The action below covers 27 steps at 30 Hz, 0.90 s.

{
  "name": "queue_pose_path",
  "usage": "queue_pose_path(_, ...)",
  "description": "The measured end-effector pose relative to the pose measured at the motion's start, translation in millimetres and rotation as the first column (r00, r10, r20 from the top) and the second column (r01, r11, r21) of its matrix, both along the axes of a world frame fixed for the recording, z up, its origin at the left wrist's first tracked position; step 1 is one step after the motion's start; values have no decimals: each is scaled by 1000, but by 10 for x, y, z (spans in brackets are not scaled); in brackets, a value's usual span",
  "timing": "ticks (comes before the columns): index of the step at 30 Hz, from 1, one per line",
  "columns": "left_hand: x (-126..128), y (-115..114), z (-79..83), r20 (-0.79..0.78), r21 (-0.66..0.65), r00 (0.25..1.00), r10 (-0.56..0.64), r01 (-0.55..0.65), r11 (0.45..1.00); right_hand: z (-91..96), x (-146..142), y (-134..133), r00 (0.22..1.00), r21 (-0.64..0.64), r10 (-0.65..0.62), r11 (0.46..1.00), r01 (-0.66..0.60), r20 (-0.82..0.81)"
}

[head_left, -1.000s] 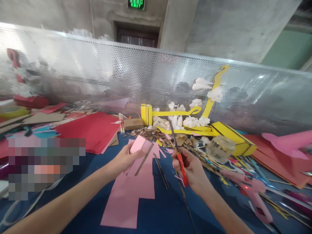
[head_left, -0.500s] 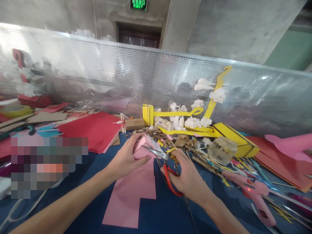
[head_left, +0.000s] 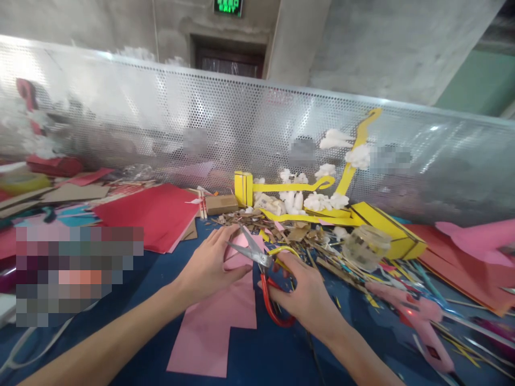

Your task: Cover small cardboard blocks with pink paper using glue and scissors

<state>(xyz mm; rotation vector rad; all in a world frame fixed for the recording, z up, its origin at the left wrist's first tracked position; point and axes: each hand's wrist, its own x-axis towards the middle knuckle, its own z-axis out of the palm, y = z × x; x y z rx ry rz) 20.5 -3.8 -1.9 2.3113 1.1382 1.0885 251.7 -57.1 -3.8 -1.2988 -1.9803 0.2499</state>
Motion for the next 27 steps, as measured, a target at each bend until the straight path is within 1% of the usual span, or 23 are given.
queue_pose_path(4,-8,-1,-11,-28,17,1000,1,0,1000,0,-4,-8,1000,8,-1,1000,1,0)
queue_pose_path(13,-17,8,-56,-34,27,999,14,-13,1000,0,7,-9,1000,42,-11,999,11,13)
queue_pose_path(18,-21,9,-63,-34,28,999,-2,3,1000,-4,29,-5,1000,29,-11,1000,11,20)
queue_pose_path(23,-18,11,-48,-11,-22,1000,-11,11,1000,5,48,-2,1000,-6,-10,1000,10,-8)
queue_pose_path(25,-19,11,-41,13,-54,1000,-20,21,998,2,54,-3,999,-30,-16,999,14,-46)
queue_pose_path(27,-20,8,-31,68,-91,997,-32,38,995,-8,56,1,993,-78,-25,997,16,-119)
